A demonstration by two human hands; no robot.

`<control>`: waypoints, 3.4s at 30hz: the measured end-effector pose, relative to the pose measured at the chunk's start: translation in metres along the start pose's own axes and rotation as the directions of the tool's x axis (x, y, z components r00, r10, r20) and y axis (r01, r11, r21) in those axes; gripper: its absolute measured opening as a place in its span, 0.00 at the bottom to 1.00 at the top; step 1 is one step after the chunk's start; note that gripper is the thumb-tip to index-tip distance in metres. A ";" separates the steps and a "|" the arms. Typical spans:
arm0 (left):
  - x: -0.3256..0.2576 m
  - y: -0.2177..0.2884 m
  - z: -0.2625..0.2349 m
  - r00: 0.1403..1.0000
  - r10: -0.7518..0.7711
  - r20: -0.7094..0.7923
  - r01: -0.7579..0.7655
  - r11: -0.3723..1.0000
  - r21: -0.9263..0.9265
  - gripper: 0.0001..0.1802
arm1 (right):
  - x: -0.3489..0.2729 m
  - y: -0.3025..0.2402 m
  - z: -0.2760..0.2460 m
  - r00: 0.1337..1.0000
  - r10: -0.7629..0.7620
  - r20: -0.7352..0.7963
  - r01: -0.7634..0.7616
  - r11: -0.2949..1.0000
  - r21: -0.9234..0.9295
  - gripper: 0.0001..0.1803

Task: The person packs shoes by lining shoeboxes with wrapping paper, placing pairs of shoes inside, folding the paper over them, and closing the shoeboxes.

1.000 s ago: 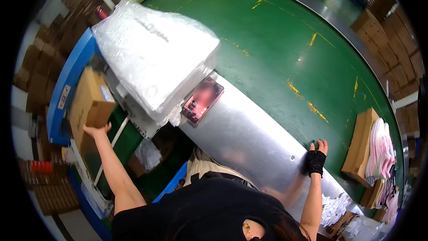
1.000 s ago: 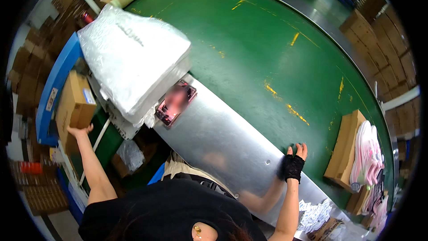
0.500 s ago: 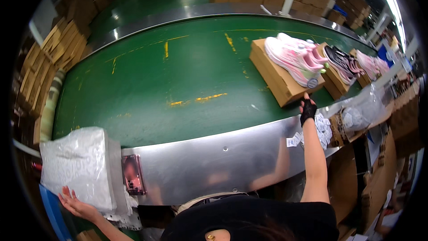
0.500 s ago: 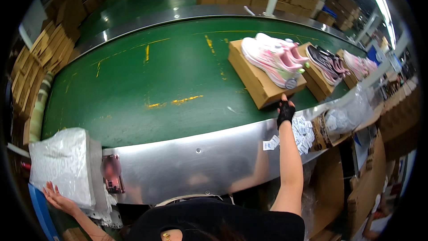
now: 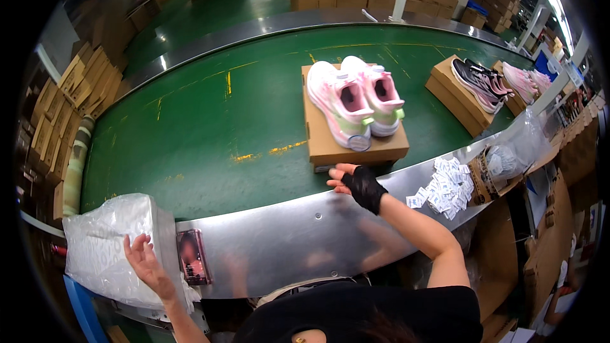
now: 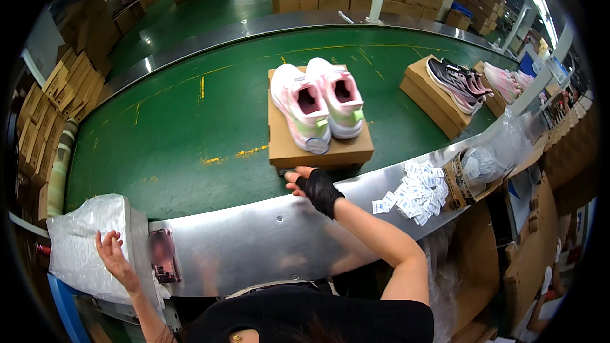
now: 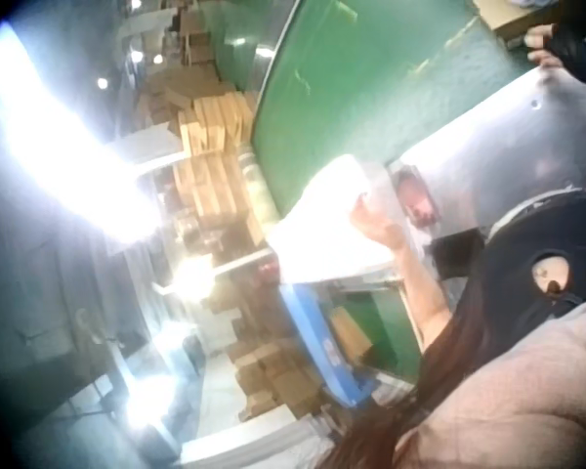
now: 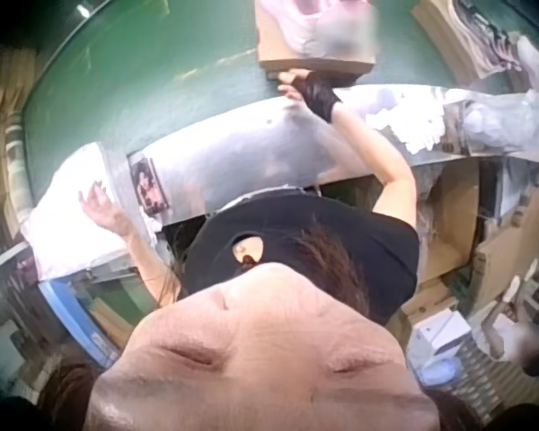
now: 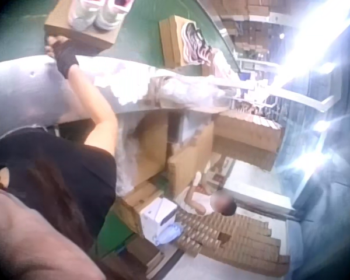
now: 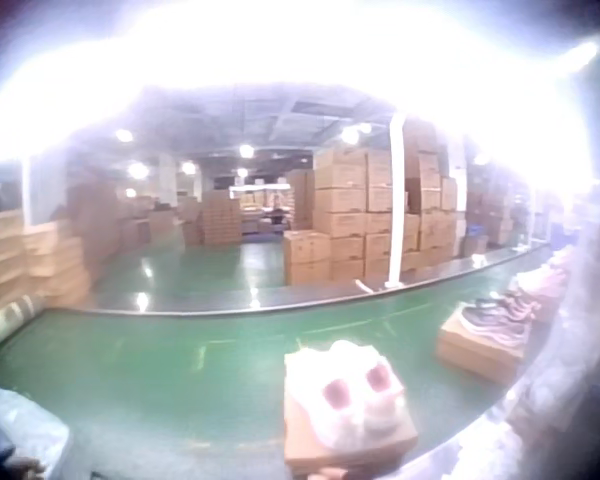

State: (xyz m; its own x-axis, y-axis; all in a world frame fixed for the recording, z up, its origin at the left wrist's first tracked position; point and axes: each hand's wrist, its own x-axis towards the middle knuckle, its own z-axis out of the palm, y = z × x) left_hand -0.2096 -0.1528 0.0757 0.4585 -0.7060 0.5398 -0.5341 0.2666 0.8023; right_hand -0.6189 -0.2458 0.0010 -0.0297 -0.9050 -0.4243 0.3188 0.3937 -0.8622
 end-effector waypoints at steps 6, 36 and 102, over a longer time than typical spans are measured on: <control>-0.013 -0.017 -0.022 0.985 -0.095 0.146 0.102 0.994 -0.039 0.23 | -0.007 -0.091 0.016 0.250 -0.790 0.560 0.429 -0.428 -0.796 0.28; -0.027 0.012 0.138 0.739 0.338 0.583 -0.347 0.932 -0.100 0.14 | -0.081 0.023 0.064 -0.034 0.031 0.999 0.943 -0.330 0.042 0.13; 0.065 -0.132 -0.136 0.795 -0.605 -0.037 0.323 0.370 0.871 0.36 | 0.015 0.032 0.079 0.582 -0.354 0.733 0.740 -0.145 -0.657 0.29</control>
State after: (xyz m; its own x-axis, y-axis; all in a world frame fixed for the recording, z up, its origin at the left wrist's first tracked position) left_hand -0.0125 -0.1442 0.0395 0.7144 -0.6981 -0.0471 -0.6685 -0.7009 0.2486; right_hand -0.5349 -0.2598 -0.0109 0.5639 -0.7836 0.2608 -0.6909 -0.6206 -0.3707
